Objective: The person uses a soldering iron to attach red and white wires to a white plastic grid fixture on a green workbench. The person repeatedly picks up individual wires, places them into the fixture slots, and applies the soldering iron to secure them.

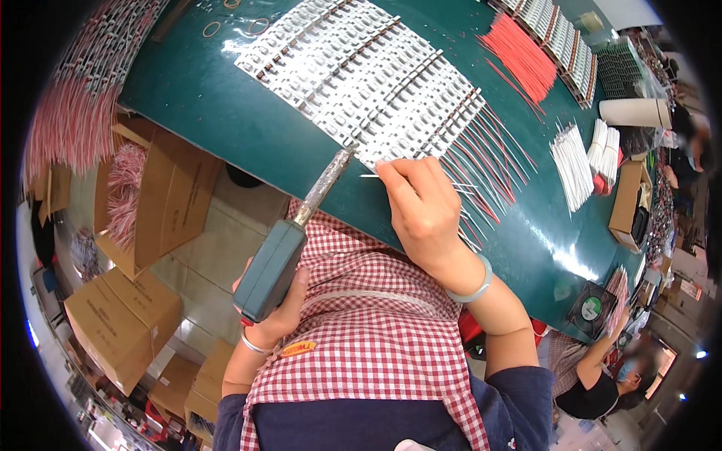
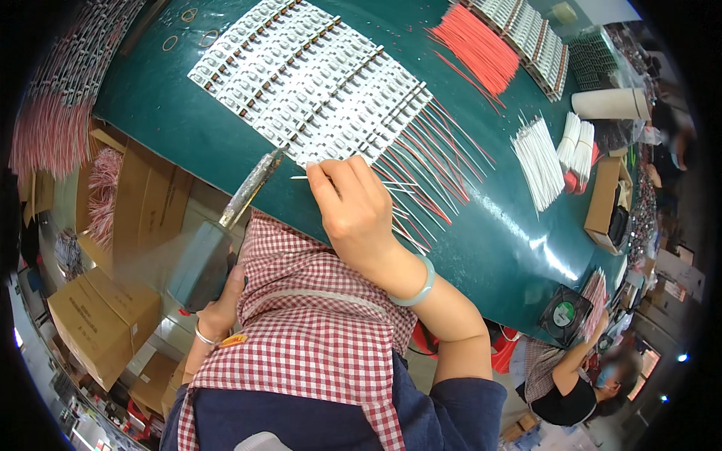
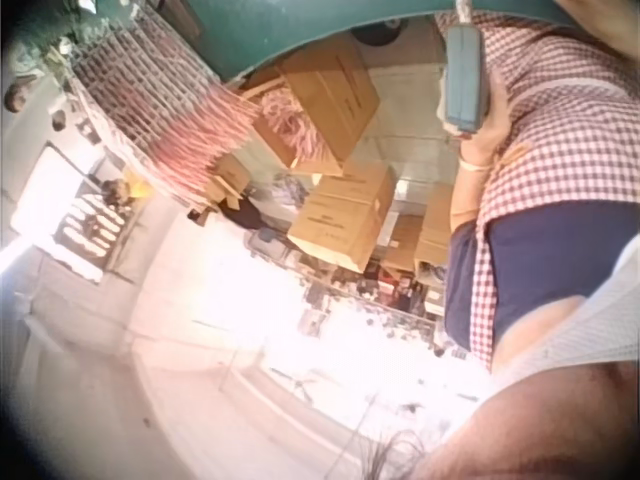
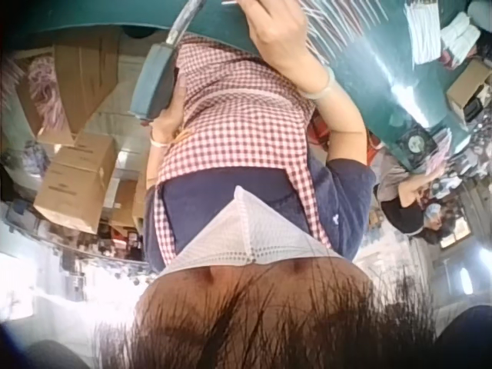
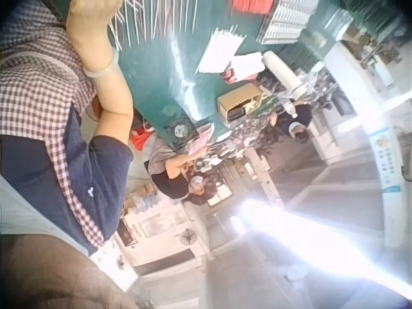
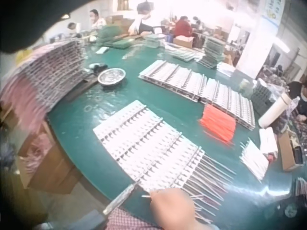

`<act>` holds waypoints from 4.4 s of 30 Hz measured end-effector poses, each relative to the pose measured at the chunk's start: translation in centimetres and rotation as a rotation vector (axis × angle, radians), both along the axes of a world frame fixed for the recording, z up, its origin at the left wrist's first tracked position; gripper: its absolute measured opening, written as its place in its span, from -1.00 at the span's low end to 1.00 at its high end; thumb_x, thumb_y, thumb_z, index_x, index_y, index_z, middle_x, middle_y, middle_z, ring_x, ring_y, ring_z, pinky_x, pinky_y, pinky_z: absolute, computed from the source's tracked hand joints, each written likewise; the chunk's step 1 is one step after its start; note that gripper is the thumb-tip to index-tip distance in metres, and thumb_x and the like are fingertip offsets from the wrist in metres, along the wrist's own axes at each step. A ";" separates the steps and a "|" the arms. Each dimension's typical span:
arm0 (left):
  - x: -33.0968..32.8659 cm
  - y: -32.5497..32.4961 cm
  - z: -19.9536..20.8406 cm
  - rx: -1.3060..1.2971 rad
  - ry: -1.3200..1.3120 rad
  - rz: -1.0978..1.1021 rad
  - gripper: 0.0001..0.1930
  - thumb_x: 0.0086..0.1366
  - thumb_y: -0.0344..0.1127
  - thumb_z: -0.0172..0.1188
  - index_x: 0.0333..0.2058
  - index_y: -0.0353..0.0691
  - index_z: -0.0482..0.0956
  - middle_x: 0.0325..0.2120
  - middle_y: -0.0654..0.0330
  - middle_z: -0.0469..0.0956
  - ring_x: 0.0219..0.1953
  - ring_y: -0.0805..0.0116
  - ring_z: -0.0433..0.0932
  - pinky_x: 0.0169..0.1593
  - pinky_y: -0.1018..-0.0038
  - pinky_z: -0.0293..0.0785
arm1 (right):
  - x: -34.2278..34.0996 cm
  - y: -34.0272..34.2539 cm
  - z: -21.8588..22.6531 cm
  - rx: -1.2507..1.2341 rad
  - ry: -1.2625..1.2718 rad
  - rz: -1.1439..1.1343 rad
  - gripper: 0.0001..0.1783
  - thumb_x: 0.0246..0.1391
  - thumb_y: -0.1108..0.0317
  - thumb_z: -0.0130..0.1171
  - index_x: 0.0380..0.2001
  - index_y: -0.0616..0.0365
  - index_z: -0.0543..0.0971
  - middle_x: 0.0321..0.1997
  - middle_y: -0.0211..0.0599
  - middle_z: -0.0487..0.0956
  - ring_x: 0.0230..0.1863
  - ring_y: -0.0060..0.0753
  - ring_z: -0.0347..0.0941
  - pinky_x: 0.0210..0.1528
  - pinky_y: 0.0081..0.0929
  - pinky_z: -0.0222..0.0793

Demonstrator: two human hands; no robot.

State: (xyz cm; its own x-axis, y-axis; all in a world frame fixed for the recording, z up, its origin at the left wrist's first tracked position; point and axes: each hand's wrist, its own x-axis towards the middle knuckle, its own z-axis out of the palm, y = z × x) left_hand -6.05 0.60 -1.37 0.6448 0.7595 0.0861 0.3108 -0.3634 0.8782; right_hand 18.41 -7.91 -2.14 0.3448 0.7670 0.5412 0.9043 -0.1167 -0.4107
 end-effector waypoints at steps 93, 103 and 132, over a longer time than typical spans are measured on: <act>0.8 1.1 -1.6 -0.015 0.019 -0.091 -0.71 0.07 -0.52 0.38 -0.19 -0.45 0.65 -0.30 -0.05 0.66 -0.31 0.15 0.70 -0.22 0.41 0.63 | 1.3 1.1 -0.4 -0.095 -0.016 -0.127 -0.64 -0.23 0.65 0.27 -0.23 0.25 0.67 -0.41 -0.32 0.47 -0.39 -0.31 0.40 -0.42 -0.39 0.36; 1.8 1.2 -1.5 -0.028 -0.001 -0.107 -0.72 0.08 -0.53 0.38 -0.20 -0.48 0.64 -0.27 -0.06 0.66 -0.30 0.16 0.71 -0.20 0.41 0.63 | 1.3 1.4 -0.3 -0.096 -0.026 -0.138 -0.66 -0.24 0.67 0.33 -0.27 0.20 0.69 -0.43 -0.34 0.51 -0.40 -0.31 0.43 -0.41 -0.39 0.38; 1.6 1.3 -1.1 0.018 0.055 -0.115 -0.75 0.07 -0.52 0.37 -0.22 -0.40 0.67 -0.32 -0.03 0.65 -0.38 0.16 0.69 -0.30 0.42 0.60 | 1.4 1.3 -1.0 -0.075 -0.057 -0.125 -0.69 -0.24 0.51 0.23 -0.29 0.21 0.66 -0.41 -0.38 0.46 -0.37 -0.34 0.38 -0.42 -0.45 0.35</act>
